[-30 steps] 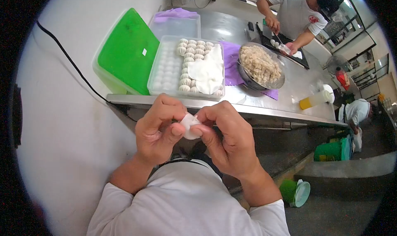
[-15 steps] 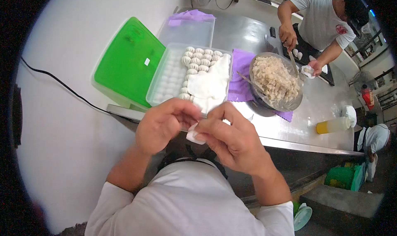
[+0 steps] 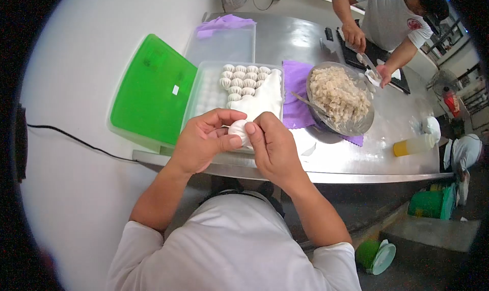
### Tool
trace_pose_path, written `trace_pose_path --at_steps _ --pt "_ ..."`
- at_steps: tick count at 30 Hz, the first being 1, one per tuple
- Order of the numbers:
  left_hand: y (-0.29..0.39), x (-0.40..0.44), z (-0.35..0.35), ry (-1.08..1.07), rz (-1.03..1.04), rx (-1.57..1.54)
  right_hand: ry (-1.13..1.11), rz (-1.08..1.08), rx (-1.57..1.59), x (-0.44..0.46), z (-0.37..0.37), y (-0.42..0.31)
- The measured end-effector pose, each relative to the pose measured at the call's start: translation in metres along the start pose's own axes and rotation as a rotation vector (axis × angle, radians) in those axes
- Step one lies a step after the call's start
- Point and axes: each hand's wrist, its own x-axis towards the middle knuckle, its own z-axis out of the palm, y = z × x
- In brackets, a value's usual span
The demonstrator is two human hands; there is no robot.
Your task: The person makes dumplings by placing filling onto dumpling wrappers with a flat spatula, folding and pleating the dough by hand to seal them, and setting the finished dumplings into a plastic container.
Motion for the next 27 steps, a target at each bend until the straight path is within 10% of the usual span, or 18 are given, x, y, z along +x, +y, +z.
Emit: trace_pose_path --at_steps 14,27 --pt "0.009 0.017 -0.041 0.014 0.058 0.125 -0.035 0.309 0.199 0.018 0.039 0.006" --pt "0.012 0.028 -0.040 -0.022 0.095 0.084 -0.034 0.134 0.099 0.049 0.034 0.011"
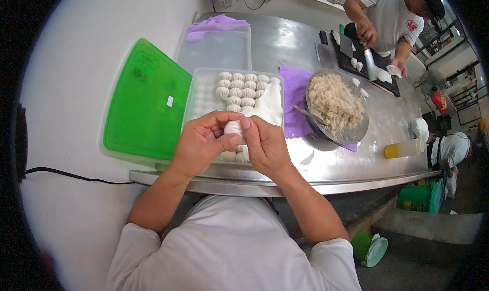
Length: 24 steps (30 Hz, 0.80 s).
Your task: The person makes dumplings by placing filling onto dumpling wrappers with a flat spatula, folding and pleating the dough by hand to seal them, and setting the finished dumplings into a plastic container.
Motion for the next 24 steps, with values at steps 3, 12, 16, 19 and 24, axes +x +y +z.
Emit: trace_pose_path --at_steps 3,12,16,19,24 --pt "0.001 0.007 -0.002 0.060 0.002 0.045 -0.016 0.061 0.005 0.012 -0.001 -0.002" --pt "0.030 0.041 -0.018 0.099 0.120 0.264 0.046 -0.128 0.079 0.069 0.012 0.006" --pt "0.037 0.057 -0.031 0.188 0.069 0.156 0.064 -0.110 0.233 0.093 0.022 0.007" --pt "0.035 0.068 -0.040 0.249 0.087 0.157 0.049 -0.097 0.347 0.109 0.026 0.013" --pt "0.021 0.083 -0.079 0.261 -0.003 0.570 -0.045 0.245 0.316 0.122 0.019 0.040"
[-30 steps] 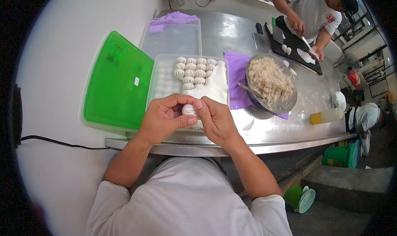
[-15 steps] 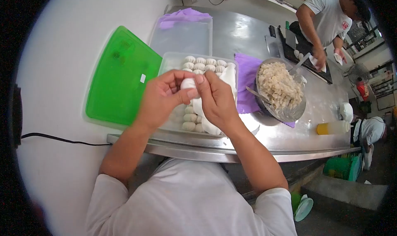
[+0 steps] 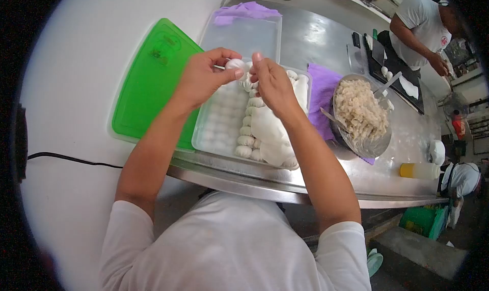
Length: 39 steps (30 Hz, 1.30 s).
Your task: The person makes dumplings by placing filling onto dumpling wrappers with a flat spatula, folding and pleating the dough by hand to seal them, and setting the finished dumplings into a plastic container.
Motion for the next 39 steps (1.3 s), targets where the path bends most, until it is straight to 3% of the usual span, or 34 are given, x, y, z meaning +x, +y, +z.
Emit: trace_pose_path --at_steps 1,3,4,8,17,19,24,31,35,39 --pt "-0.008 0.001 -0.002 0.015 0.004 0.257 -0.005 0.004 0.002 0.005 -0.007 0.011" --pt "-0.025 0.003 0.003 -0.007 0.006 0.445 -0.045 -0.248 -0.780 0.015 -0.018 0.030" --pt "-0.036 0.004 0.006 -0.036 0.009 0.630 -0.080 -0.200 -0.813 0.015 -0.016 0.033" --pt "-0.075 0.008 0.014 -0.140 0.166 0.799 -0.122 -0.314 -1.048 0.021 -0.017 0.058" --pt "-0.093 0.011 0.026 -0.123 0.282 0.719 -0.058 -0.332 -1.040 0.019 -0.026 0.067" --pt "-0.089 0.007 0.029 -0.097 0.163 0.707 -0.069 -0.321 -1.050 0.019 -0.027 0.067" --pt "-0.090 0.005 0.035 -0.074 0.175 0.759 -0.083 -0.290 -0.947 0.016 -0.038 0.062" --pt "-0.098 0.011 0.038 -0.040 0.224 0.781 -0.362 -0.113 -1.000 -0.006 -0.062 0.027" --pt "-0.075 0.014 0.029 0.006 0.235 0.926 -0.359 -0.087 -1.011 -0.020 -0.073 0.022" --pt "-0.030 0.017 -0.001 0.075 0.098 0.705 -0.354 -0.081 -1.000 -0.030 -0.074 0.021"
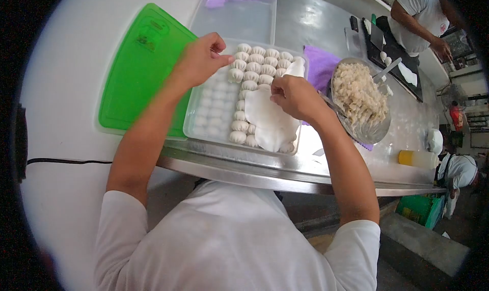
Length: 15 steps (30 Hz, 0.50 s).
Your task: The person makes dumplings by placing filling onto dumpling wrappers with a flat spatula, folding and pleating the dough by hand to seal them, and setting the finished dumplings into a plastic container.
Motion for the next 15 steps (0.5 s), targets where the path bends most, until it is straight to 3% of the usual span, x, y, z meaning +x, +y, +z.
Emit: trace_pose_path --at_steps 4,7,13,15 --pt "0.022 -0.017 -0.025 -0.052 -0.011 -0.196 -0.152 0.042 -0.140 -0.024 -0.008 -0.012" --pt "0.022 -0.028 -0.025 -0.064 -0.001 -0.331 -0.092 -0.138 -0.189 -0.036 0.003 -0.007" --pt "0.022 -0.035 0.007 -0.064 0.041 -0.303 -0.070 -0.291 -0.161 -0.036 0.005 -0.006" --pt "0.034 -0.046 0.025 -0.230 0.083 -0.279 -0.041 -0.306 -0.151 -0.034 0.009 -0.002"
